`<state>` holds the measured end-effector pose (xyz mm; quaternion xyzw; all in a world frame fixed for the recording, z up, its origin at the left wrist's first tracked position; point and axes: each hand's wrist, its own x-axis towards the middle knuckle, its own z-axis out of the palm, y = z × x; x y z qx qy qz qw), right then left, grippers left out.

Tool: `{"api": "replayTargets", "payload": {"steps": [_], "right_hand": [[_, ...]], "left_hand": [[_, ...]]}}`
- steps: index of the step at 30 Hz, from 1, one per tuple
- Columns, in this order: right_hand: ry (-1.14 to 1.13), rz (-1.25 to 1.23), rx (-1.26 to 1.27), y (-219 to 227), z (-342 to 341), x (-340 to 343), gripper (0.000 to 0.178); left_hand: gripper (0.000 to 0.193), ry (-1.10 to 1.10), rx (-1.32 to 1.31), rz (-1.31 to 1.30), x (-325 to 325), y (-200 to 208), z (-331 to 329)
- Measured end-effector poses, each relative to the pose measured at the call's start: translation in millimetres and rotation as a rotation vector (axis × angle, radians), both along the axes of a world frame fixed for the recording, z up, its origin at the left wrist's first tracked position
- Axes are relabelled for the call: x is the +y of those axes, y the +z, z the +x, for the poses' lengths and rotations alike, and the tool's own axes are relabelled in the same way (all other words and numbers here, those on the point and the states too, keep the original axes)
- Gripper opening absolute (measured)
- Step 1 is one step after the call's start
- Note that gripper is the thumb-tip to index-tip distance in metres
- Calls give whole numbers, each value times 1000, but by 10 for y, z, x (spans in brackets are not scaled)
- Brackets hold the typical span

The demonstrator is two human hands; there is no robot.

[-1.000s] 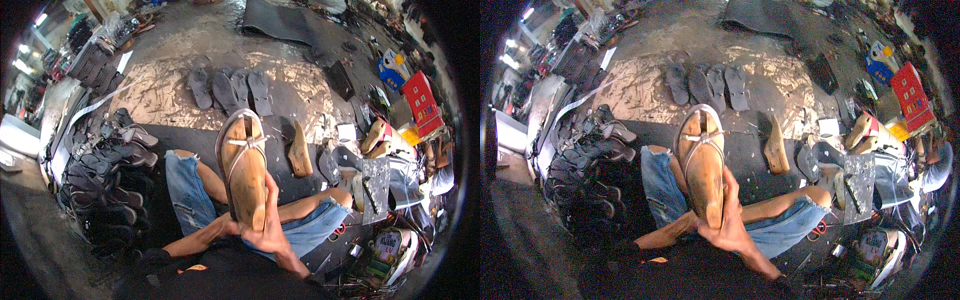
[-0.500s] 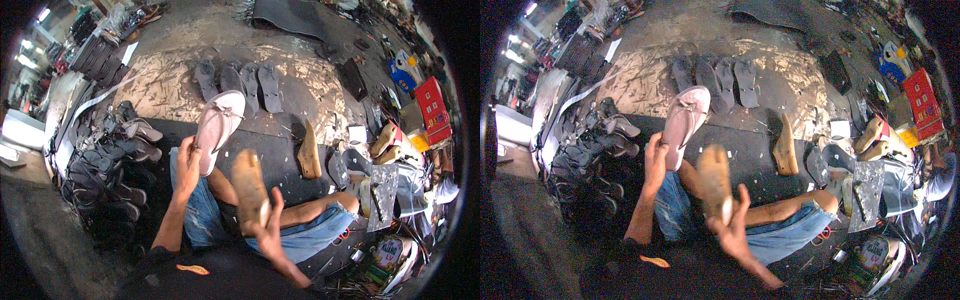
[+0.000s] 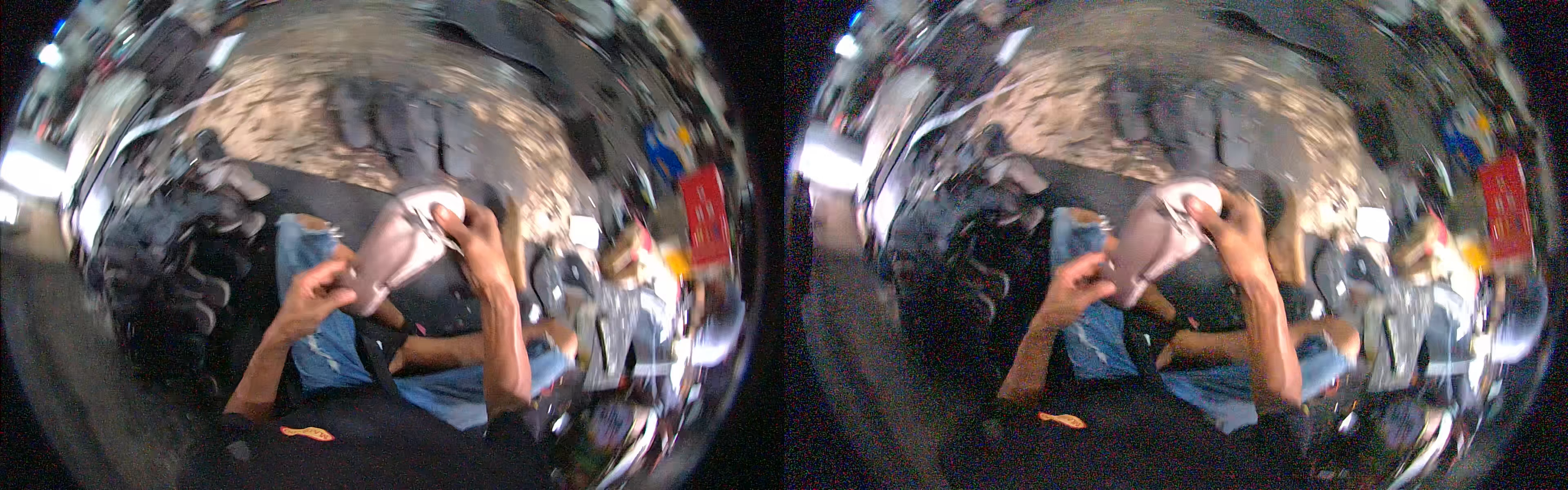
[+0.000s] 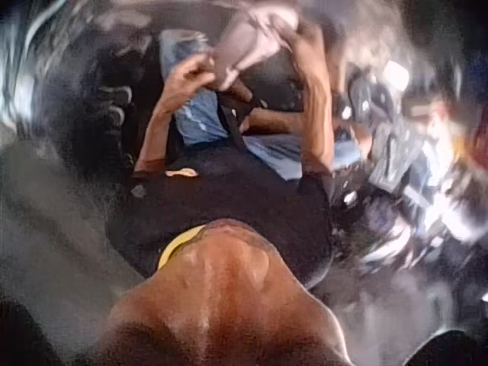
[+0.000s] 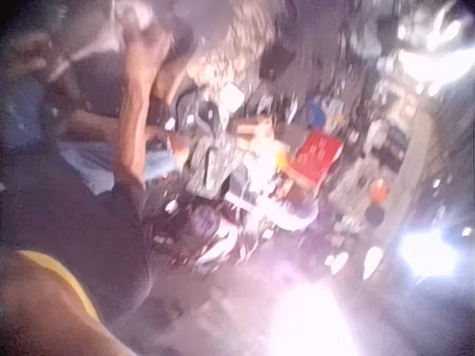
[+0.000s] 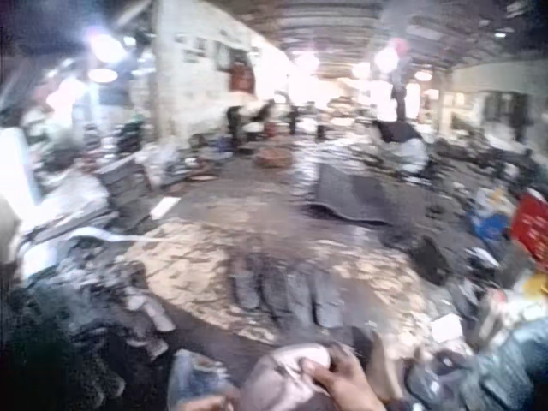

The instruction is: The person sits on the floor and repeatedly places flip-flop straps onto wooden shoe lasts, then removes them and repeats the process with different sandals. The person handles multiple sandals and lasts, occasionally picking up a small container of yellow liquid near the end.

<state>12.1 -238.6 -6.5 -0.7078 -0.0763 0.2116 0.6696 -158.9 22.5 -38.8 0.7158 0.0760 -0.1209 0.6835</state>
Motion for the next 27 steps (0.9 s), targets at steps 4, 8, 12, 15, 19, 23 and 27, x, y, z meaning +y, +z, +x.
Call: {"api": "replayTargets", "payload": {"steps": [4, 8, 12, 15, 19, 23, 27], "right_hand": [[131, -29, -121, -449, 100, 271, 54], [-124, -576, -753, -1613, 1411, -117, 73], [-112, -1099, -643, -2103, 1725, -494, 83], [-79, -1130, -831, -2279, 1876, -235, 68], [-248, -897, -551, -1987, 1834, -219, 38], [-774, -428, -479, -2068, 2123, -1486, 49], [-659, -307, -518, -1096, 1160, -1574, 39]], "left_hand": [[58, 298, -68, 9, 40, -209, -251], [54, 781, -350, 322, 905, 371, -99], [45, 1074, -325, 506, 2524, 1126, 236], [45, 1052, -284, 550, 4283, 1146, 339], [44, 1282, -23, 377, 4956, 425, 912], [44, 969, 363, 919, 4890, 258, 1253], [40, 967, 294, 1713, 3762, 676, 1230]]}}
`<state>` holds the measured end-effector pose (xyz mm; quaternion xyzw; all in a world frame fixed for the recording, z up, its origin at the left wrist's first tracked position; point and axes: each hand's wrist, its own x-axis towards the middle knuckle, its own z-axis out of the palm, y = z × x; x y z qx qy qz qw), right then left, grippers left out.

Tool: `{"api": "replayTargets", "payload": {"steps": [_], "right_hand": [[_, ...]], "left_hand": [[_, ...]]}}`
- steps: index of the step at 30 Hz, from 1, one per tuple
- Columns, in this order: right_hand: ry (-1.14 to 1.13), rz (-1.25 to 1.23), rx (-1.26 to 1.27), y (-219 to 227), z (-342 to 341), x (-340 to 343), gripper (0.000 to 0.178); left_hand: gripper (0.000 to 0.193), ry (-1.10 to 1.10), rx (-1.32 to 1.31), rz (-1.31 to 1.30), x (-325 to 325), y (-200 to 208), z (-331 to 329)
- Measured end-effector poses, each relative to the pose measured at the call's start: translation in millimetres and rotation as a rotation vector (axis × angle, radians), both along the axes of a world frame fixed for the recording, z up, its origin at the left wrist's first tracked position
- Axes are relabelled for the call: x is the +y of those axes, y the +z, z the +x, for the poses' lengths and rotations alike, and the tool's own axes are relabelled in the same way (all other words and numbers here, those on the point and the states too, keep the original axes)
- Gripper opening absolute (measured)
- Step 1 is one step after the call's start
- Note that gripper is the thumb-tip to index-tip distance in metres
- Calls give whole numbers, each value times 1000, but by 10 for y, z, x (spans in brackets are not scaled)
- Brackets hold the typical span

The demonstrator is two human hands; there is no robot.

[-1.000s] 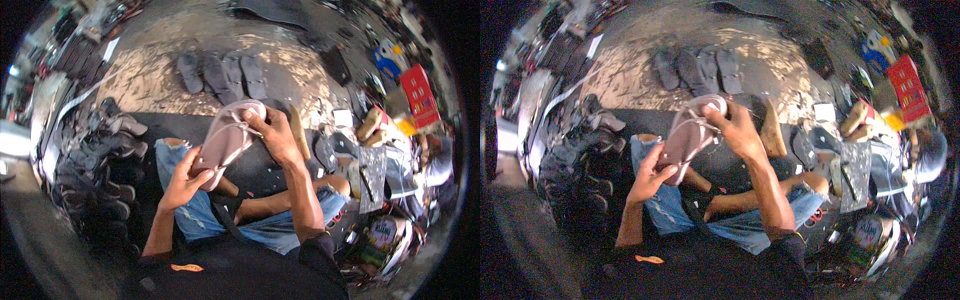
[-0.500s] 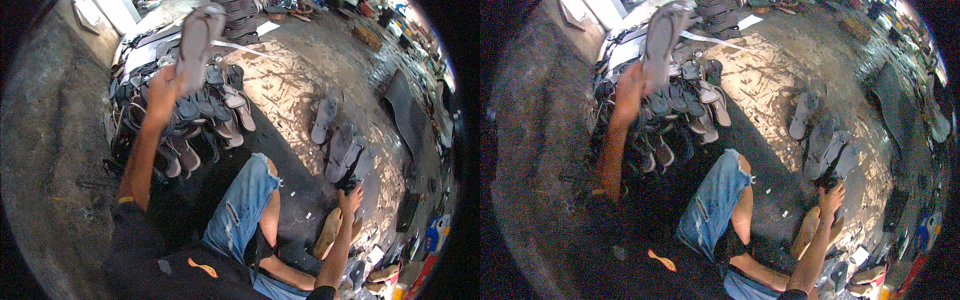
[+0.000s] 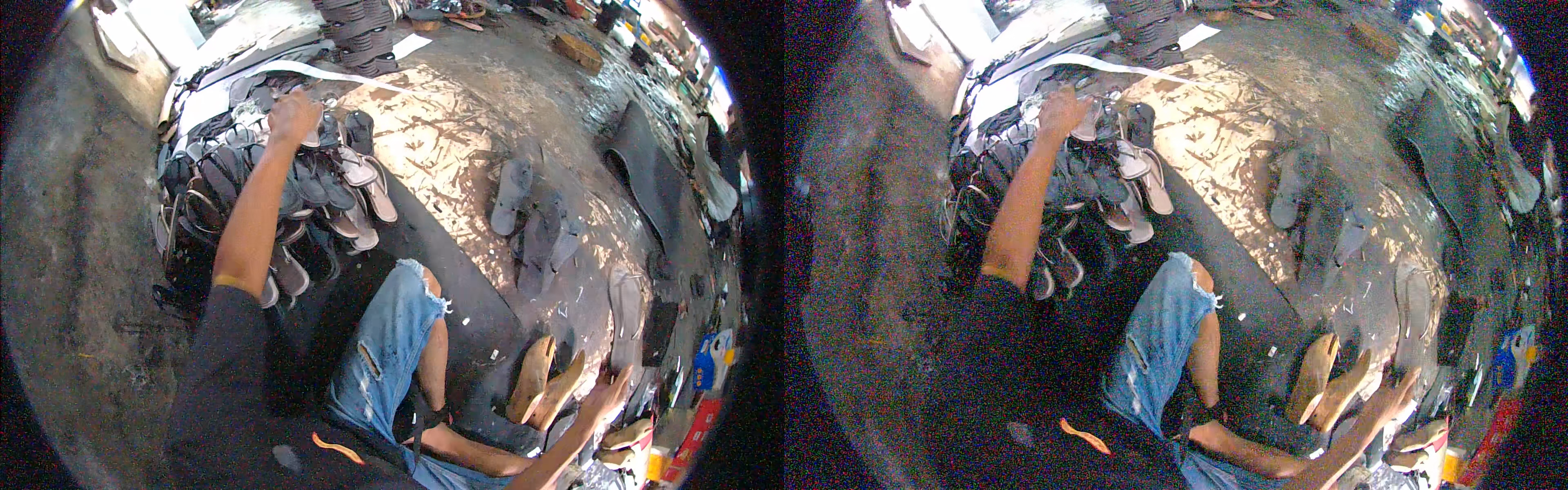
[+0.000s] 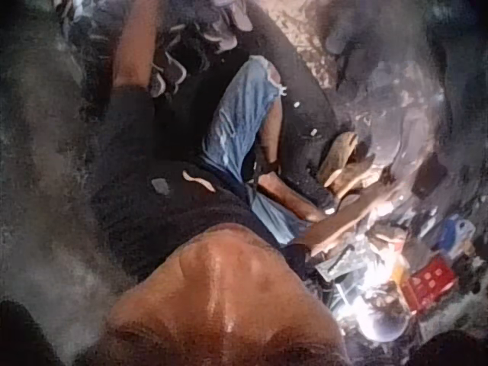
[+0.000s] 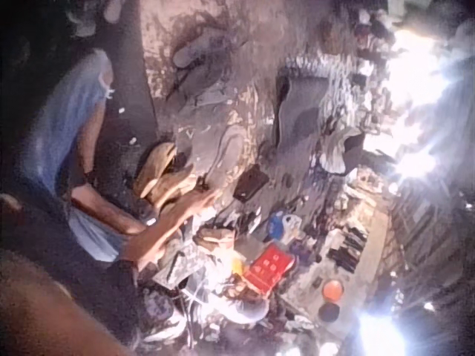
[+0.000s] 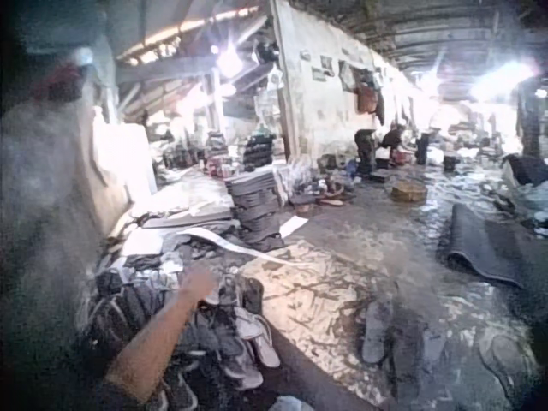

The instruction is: The person sits on the floor and repeatedly places flip-flop straps onto wooden shoe lasts, then removes them and repeats the process with different sandals. The person handles multiple sandals and lasts, occasionally picking up a small container of yellow liquid near the end.

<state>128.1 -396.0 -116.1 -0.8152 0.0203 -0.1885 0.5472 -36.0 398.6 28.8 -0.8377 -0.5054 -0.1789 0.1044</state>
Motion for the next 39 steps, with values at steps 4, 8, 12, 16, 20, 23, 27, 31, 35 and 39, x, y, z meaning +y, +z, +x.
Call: {"api": "replayTargets", "payload": {"steps": [4, 8, 12, 16, 20, 23, 27, 31, 35, 39], "right_hand": [[201, 71, 340, 319, -1384, 464, 40], [513, 874, 614, 495, -2233, 1554, 35], [678, 288, 496, 158, -2283, 1192, 28], [389, 121, 252, 1215, -1835, 878, 21], [656, 163, 197, 2015, -1946, 917, 22], [845, 229, 290, 2055, -1945, 965, 26], [869, 346, 391, 2004, -1948, 999, 26], [971, 466, 469, 1887, -1882, 1005, 24], [992, 527, 447, 1794, -1864, 999, 17], [959, 407, 521, 1878, -1872, 1062, 15]], "left_hand": [[45, -961, -781, -975, -2745, 58, -146], [64, -1205, -887, -1504, -4170, -136, -567], [45, -1294, -791, -1524, -4463, -220, -767], [54, -1687, -520, -808, -4572, 226, -763], [44, -1892, -499, -554, -4668, 331, -751], [38, -1915, -502, -541, -4707, 379, -800], [37, -1922, -493, -564, -4663, 366, -832], [38, -1975, -563, -624, -4664, 317, -819], [40, -1985, -544, -677, -4642, 233, -820], [39, -1923, -560, -652, -4624, 161, -900]]}}
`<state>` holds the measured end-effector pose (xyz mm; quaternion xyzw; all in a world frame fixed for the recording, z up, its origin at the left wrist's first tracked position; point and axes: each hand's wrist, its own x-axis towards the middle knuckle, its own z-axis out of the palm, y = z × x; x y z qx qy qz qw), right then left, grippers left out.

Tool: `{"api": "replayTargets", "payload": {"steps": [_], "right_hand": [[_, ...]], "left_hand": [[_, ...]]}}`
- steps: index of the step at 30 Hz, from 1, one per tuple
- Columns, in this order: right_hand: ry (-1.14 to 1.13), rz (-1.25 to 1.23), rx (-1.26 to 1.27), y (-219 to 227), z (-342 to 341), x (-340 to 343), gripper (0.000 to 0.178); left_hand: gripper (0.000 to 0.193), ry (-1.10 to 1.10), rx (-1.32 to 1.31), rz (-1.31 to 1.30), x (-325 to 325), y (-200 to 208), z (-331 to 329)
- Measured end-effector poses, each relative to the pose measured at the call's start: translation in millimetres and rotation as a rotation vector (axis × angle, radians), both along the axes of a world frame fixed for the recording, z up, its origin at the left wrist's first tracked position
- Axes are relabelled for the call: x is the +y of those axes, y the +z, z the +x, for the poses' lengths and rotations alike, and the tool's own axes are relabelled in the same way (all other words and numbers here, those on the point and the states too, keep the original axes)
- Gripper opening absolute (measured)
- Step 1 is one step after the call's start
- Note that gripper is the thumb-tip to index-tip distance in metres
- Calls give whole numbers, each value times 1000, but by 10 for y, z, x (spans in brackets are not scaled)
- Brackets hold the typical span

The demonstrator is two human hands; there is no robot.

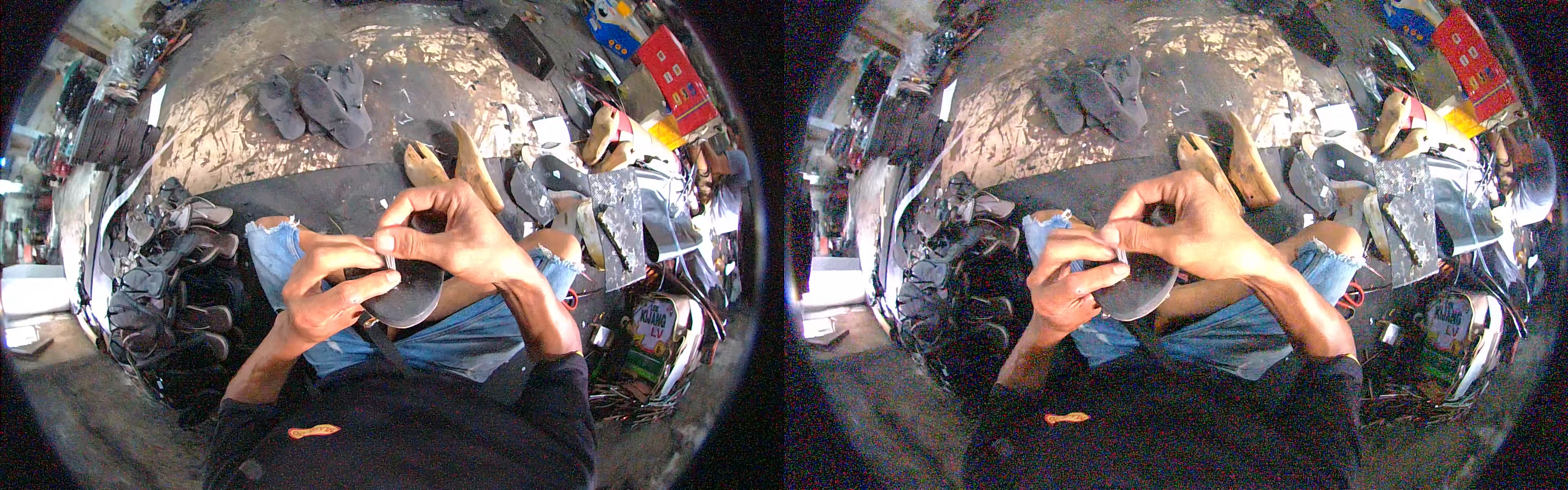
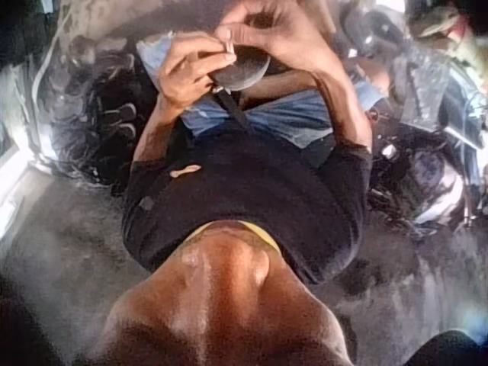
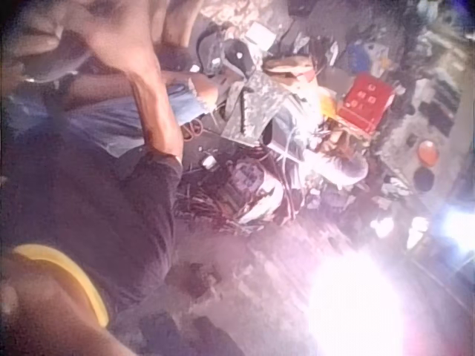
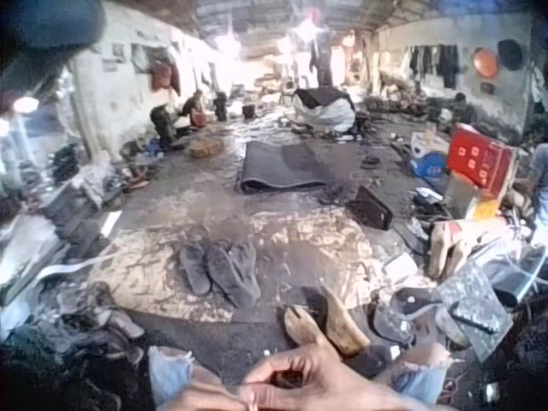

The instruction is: The person sits on the floor and repeatedly places flip-flop straps onto wooden shoe lasts, then removes them and repeats the process with different sandals. The person handles multiple sandals and lasts, occasionally picking up a small container of yellow liquid near the end.

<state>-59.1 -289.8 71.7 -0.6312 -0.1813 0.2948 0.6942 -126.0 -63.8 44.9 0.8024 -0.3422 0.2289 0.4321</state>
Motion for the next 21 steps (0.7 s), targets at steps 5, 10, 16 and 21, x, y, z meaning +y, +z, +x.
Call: {"api": "replayTargets", "payload": {"steps": [5, 10, 16, 21], "right_hand": [[26, -54, 50, -387, -16, -38, 30], [-169, 41, 284, -1045, -278, 12, 48], [-444, -1035, -802, -1933, 543, -999, 60], [-641, -1370, -308, -2141, 557, -905, 123]], "left_hand": [[28, -68, -151, 178, -3, 43, 90], [27, -111, 246, 16, -111, -175, 71], [29, 326, 694, -451, 357, -804, 1056], [60, 105, 886, -1022, 210, -566, 1142]]}}
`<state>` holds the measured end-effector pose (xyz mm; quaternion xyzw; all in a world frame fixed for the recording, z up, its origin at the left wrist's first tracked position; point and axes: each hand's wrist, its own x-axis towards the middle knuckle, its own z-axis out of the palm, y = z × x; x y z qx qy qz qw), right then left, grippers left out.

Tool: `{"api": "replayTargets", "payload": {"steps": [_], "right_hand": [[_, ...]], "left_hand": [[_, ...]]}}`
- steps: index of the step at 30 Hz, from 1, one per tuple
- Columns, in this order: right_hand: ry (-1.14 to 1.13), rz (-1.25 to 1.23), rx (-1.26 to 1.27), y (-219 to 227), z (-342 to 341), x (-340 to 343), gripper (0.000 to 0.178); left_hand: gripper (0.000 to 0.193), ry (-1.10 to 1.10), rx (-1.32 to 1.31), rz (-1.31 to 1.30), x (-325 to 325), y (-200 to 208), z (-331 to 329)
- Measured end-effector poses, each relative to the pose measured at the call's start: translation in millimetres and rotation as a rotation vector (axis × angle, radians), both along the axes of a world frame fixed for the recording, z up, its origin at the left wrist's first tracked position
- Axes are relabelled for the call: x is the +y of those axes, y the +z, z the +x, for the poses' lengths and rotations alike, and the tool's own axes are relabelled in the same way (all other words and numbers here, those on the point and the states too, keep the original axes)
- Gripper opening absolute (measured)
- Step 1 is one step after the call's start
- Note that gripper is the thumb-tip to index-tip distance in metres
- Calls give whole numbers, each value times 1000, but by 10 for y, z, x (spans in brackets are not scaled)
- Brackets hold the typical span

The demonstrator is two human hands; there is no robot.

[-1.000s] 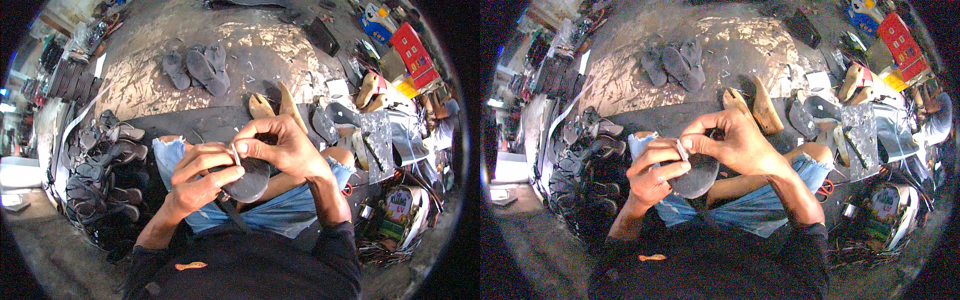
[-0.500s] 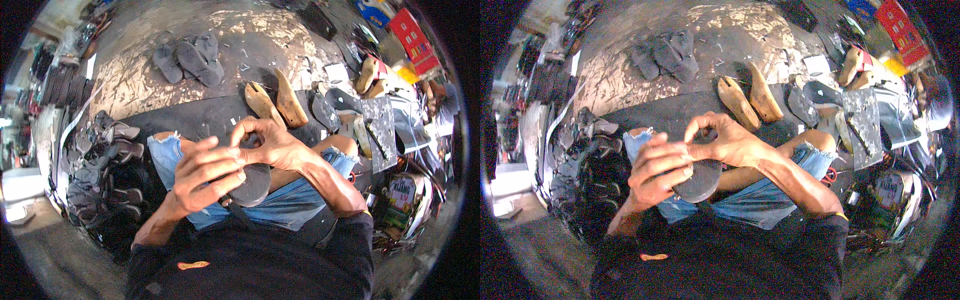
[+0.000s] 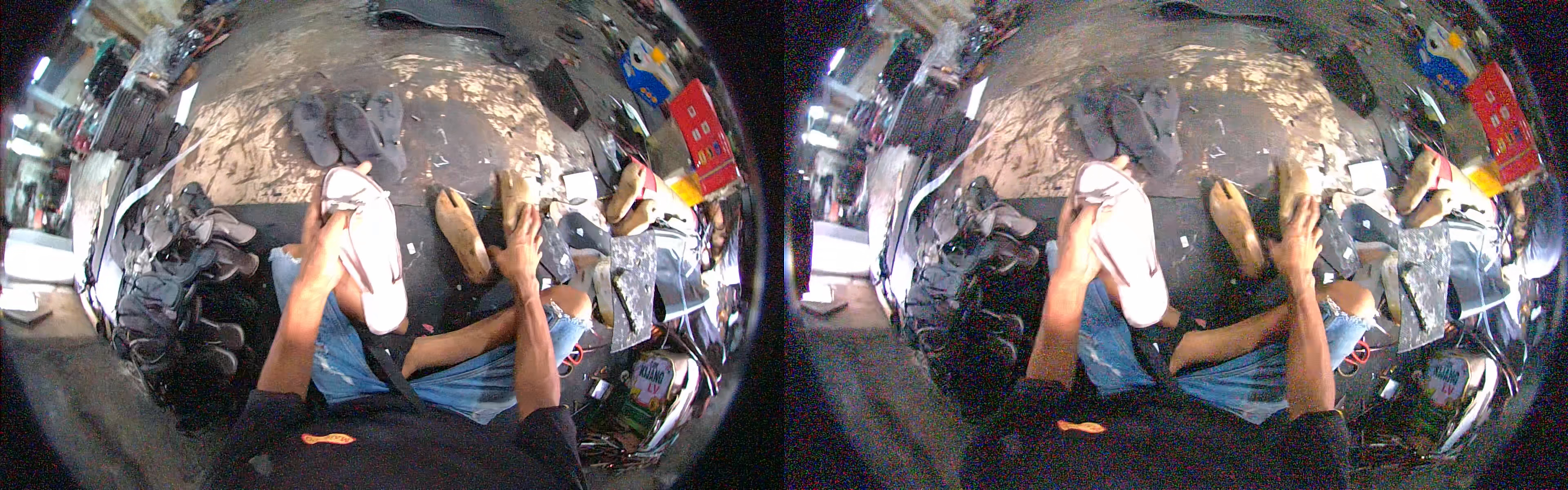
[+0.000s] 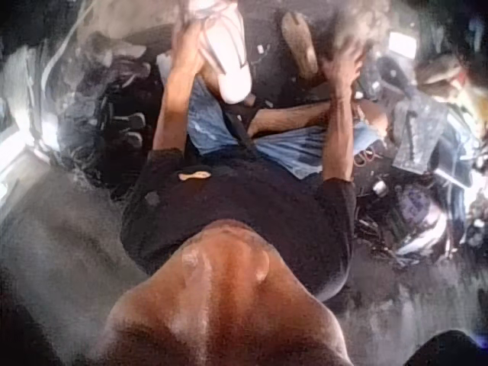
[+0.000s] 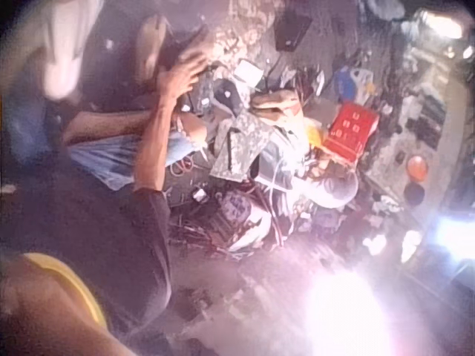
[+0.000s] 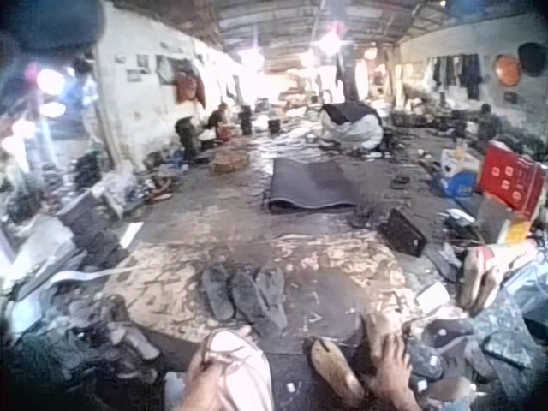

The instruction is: The person sits on the floor and repeatedly places flip-flop straps onto wooden shoe lasts, then removes them and repeats the process with different sandals. The person handles multiple sandals and lasts, occasionally picking up a small container of yellow liquid near the end.

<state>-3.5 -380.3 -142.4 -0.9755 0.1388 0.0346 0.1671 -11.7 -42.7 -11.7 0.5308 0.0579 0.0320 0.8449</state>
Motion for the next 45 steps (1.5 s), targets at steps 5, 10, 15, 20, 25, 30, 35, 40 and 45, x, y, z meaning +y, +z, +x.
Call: {"api": "replayTargets", "payload": {"steps": [5, 10, 15, 20, 25, 30, 35, 40, 45], "right_hand": [[-109, 1122, -254, -118, 32, -97, 80], [-210, 1649, -85, 1221, -1260, 381, 66], [-230, 1749, 166, 1432, -1624, 635, 65], [341, 1151, -325, 1452, -1646, 882, 58], [212, 1233, -458, 1315, -1920, 1247, 62], [393, 1092, -619, 1104, -1663, 1210, 63], [363, 1160, -529, 1070, -1605, 1208, 57], [561, 917, -296, 1002, -1731, 1347, 74], [98, 1507, -24, 436, -1578, 1088, 33]], "left_hand": [[64, -121, -73, -733, 219, -118, -18], [44, 187, -61, -498, 478, -333, 31], [63, 216, -87, -360, 329, -74, -49], [62, -89, -3, -375, -119, 79, -337], [52, -143, -13, -515, -321, 64, -467], [54, -201, -82, -514, -446, -71, -506], [77, -111, -50, -619, -525, -62, -645], [71, -107, 592, -241, -460, -440, -1399], [80, -187, 470, -480, -230, -113, -1423]]}}
